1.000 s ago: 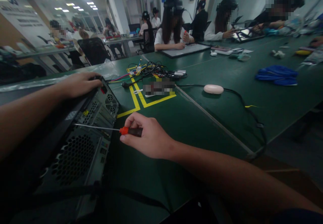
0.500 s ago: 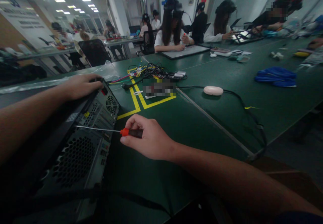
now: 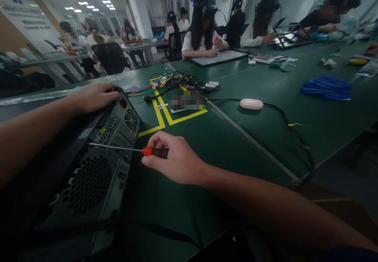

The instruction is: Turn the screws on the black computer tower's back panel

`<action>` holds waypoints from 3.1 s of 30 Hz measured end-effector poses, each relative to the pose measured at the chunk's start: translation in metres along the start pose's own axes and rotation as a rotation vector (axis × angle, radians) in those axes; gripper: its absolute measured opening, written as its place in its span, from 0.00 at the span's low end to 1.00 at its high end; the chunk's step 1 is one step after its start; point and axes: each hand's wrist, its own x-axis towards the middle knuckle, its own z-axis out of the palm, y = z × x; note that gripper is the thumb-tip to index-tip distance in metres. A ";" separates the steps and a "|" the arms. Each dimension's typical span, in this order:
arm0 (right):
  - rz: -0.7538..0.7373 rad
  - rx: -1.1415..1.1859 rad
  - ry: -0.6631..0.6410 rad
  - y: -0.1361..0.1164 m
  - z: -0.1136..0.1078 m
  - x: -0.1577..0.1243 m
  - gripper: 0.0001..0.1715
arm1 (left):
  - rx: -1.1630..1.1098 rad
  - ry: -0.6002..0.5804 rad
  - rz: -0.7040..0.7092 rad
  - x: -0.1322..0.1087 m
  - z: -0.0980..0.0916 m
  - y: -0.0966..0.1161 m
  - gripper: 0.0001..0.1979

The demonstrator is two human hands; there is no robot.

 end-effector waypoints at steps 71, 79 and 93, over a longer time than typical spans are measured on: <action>0.010 0.029 0.081 0.000 0.003 0.000 0.14 | -0.022 0.002 -0.037 -0.005 -0.003 0.007 0.37; -0.048 0.015 0.060 -0.001 0.000 0.000 0.11 | -0.017 -0.001 -0.041 -0.006 -0.003 0.008 0.38; -0.010 0.033 0.066 0.002 0.001 0.000 0.12 | -0.027 -0.015 -0.032 -0.003 -0.003 0.004 0.39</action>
